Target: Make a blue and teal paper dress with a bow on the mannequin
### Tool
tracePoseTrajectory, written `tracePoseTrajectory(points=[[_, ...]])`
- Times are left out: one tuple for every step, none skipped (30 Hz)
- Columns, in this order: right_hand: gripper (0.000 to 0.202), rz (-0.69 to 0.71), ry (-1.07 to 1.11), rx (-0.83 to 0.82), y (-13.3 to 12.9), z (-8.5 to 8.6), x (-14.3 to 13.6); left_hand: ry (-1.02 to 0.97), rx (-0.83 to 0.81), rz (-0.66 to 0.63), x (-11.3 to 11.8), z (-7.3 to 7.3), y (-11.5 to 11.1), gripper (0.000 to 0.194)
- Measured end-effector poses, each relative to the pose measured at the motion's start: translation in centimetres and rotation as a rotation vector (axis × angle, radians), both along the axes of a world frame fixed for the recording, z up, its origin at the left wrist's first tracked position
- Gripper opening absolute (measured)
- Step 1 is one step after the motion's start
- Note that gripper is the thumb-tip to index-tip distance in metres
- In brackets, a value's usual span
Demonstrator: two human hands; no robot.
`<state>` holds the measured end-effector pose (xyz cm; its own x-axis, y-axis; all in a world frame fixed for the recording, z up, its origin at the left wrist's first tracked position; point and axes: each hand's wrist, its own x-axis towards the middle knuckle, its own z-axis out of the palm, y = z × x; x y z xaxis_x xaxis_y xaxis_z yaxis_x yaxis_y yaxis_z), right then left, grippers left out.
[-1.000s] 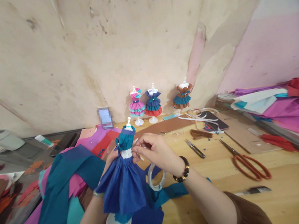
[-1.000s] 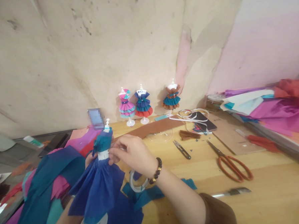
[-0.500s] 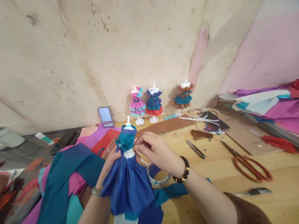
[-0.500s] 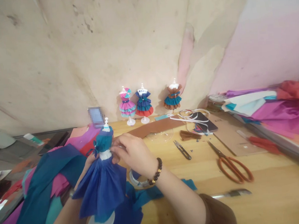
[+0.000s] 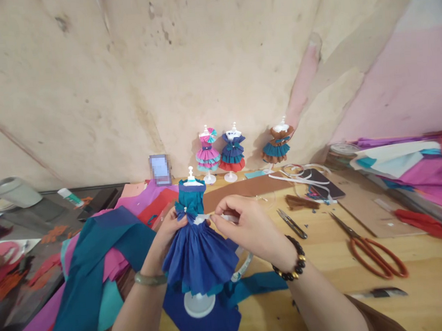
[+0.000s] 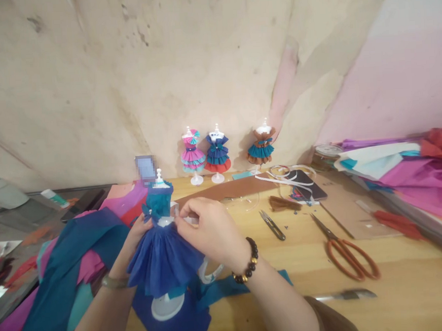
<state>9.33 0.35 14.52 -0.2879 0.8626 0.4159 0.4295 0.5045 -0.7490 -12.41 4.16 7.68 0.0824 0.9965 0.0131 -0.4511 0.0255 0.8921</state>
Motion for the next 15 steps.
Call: tracePoseTrajectory(points=[[0.013,-0.004,-0.015,0.009,-0.2,0.2,0.0,0.011,0.005,-0.001,0.1,0.0,-0.1,0.033],[0.013,-0.004,-0.032,0.020,-0.3,0.3,0.1,0.022,0.013,-0.010,0.3,0.0,-0.1,0.034],[0.013,-0.001,-0.049,0.035,-0.5,0.4,0.1,0.030,0.024,-0.025,0.4,0.0,-0.1,0.036],[0.013,0.005,-0.064,0.049,-0.6,0.5,0.1,0.035,0.037,-0.043,0.5,0.0,-0.1,0.038],[0.014,0.011,-0.076,0.063,-0.7,0.5,0.1,0.038,0.049,-0.065,0.6,0.0,-0.1,0.039],[0.015,0.016,-0.085,0.075,-0.8,0.5,0.1,0.034,0.059,-0.088,0.6,0.0,0.0,0.039],[0.016,0.022,-0.096,0.085,-0.8,0.5,0.1,0.026,0.063,-0.106,0.6,0.0,0.2,0.038],[0.017,0.027,-0.109,0.096,-0.9,0.5,0.1,0.015,0.064,-0.119,0.7,-0.1,0.3,0.037],[0.018,0.030,-0.124,0.109,-1.0,0.5,0.1,0.005,0.063,-0.127,0.7,-0.1,0.4,0.036],[0.018,0.028,-0.144,0.124,-1.1,0.5,0.1,-0.008,0.062,-0.123,0.8,-0.1,0.4,0.036],[0.018,0.024,-0.165,0.141,-1.3,0.5,0.1,-0.020,0.062,-0.108,0.9,-0.2,0.5,0.036],[0.017,0.019,-0.187,0.155,-1.4,0.5,0.1,-0.028,0.063,-0.087,1.0,-0.1,0.4,0.037],[0.017,0.013,-0.204,0.168,-1.5,0.5,0.1,-0.032,0.065,-0.069,1.1,-0.1,0.3,0.037],[0.016,0.007,-0.214,0.178,-1.5,0.5,0.1,-0.034,0.069,-0.053,1.3,-0.1,0.2,0.038],[0.015,0.002,-0.217,0.186,-1.5,0.5,0.1,-0.032,0.073,-0.046,1.4,0.0,0.1,0.038]])
